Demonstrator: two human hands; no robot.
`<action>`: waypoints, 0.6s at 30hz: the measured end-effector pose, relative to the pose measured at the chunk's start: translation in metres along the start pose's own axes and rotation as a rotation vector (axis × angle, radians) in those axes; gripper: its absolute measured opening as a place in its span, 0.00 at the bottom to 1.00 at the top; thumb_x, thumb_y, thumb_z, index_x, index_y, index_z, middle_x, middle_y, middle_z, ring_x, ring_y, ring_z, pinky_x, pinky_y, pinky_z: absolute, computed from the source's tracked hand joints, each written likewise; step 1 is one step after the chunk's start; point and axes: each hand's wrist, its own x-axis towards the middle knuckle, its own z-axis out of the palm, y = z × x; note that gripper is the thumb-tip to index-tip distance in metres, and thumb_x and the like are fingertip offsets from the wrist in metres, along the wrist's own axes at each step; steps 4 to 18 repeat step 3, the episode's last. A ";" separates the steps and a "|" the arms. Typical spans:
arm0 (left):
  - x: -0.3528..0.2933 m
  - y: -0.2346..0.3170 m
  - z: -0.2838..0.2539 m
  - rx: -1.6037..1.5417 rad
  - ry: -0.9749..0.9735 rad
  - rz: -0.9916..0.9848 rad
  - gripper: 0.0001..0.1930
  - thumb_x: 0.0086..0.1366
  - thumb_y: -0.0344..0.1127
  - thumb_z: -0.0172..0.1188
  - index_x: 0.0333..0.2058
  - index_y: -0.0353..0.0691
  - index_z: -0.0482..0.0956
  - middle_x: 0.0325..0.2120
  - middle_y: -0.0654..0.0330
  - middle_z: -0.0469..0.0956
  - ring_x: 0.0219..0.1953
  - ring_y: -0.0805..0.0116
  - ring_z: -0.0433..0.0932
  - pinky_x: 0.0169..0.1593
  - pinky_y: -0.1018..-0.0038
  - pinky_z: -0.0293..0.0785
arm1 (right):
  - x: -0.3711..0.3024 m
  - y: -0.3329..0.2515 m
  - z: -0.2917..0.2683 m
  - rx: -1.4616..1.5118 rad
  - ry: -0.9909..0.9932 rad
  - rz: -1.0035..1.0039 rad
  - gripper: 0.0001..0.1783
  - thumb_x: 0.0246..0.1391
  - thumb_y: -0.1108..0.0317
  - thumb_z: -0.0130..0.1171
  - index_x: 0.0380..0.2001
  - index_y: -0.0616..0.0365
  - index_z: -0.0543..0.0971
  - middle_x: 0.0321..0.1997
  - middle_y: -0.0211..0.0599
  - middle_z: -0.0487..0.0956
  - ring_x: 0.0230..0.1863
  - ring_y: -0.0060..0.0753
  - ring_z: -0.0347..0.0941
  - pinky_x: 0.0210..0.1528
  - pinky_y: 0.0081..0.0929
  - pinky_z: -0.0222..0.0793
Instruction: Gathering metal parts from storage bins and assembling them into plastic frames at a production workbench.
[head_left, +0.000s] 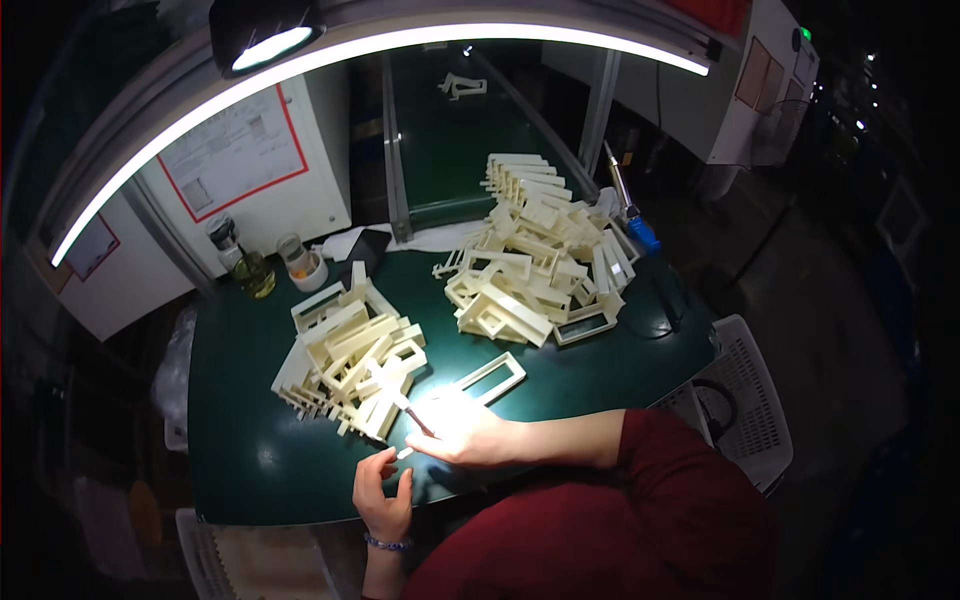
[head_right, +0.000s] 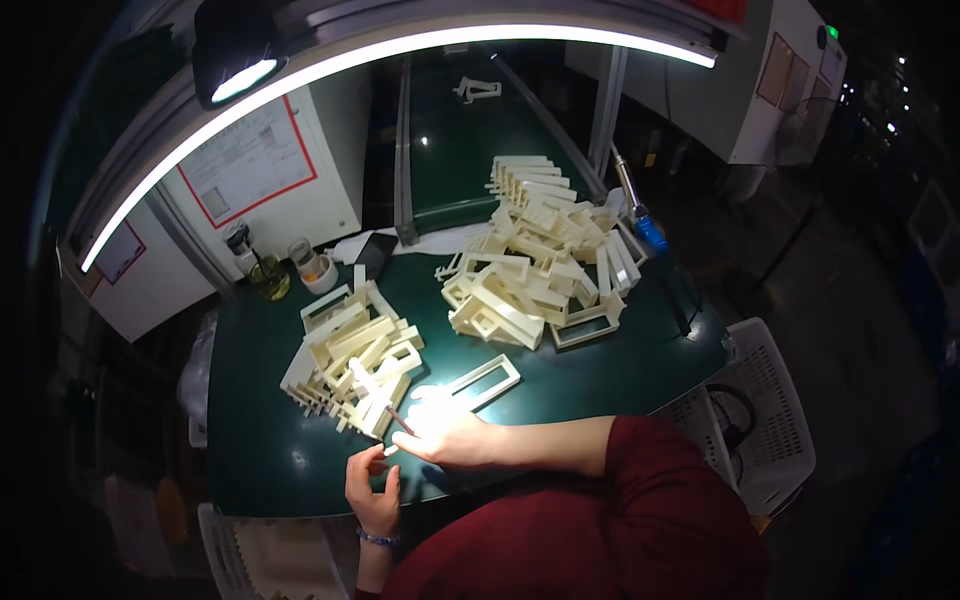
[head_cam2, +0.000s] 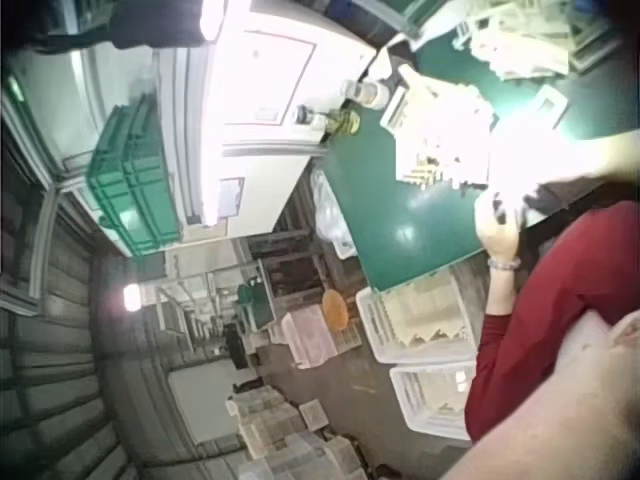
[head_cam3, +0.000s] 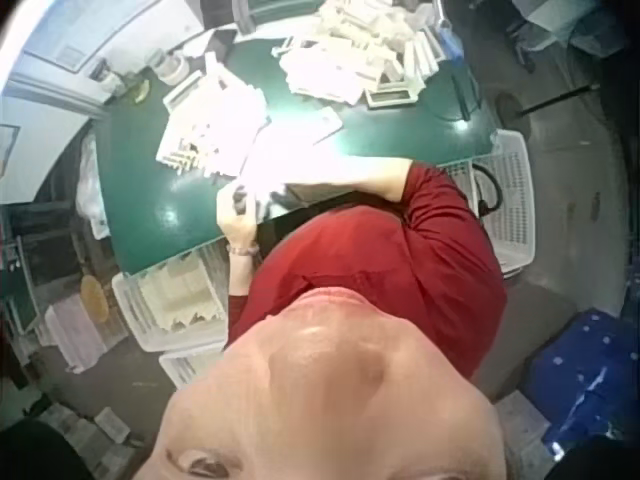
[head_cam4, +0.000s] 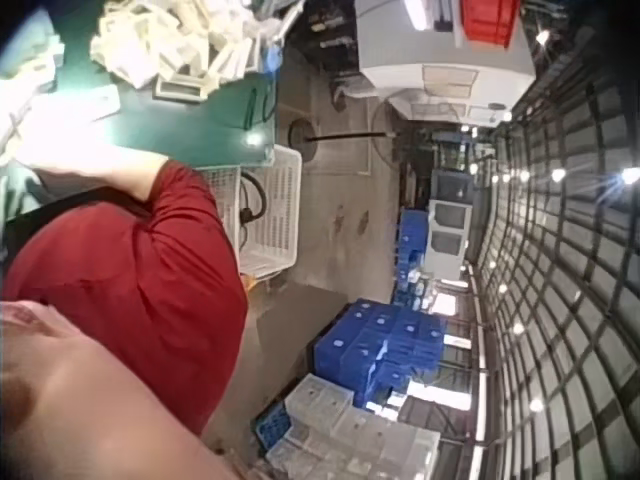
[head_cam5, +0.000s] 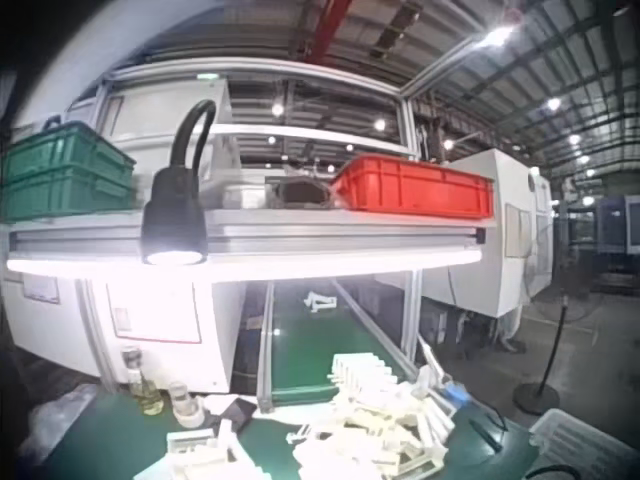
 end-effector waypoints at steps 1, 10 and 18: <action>0.006 0.006 0.000 -0.039 -0.007 0.034 0.15 0.49 0.23 0.61 0.39 0.36 0.74 0.32 0.56 0.74 0.29 0.64 0.74 0.34 0.75 0.71 | 0.012 0.015 -0.042 -0.070 0.126 0.019 0.06 0.47 0.68 0.56 0.29 0.54 0.75 0.21 0.30 0.69 0.27 0.31 0.67 0.46 0.36 0.63; 0.018 0.009 0.005 -0.083 0.003 0.079 0.17 0.50 0.23 0.61 0.41 0.37 0.74 0.34 0.57 0.73 0.28 0.66 0.73 0.34 0.77 0.70 | 0.042 0.043 -0.147 -0.232 0.356 0.026 0.08 0.45 0.70 0.57 0.32 0.50 0.76 0.18 0.24 0.72 0.29 0.25 0.72 0.47 0.36 0.65; 0.018 0.009 0.005 -0.083 0.003 0.079 0.17 0.50 0.23 0.61 0.41 0.37 0.74 0.34 0.57 0.73 0.28 0.66 0.73 0.34 0.77 0.70 | 0.042 0.043 -0.147 -0.232 0.356 0.026 0.08 0.45 0.70 0.57 0.32 0.50 0.76 0.18 0.24 0.72 0.29 0.25 0.72 0.47 0.36 0.65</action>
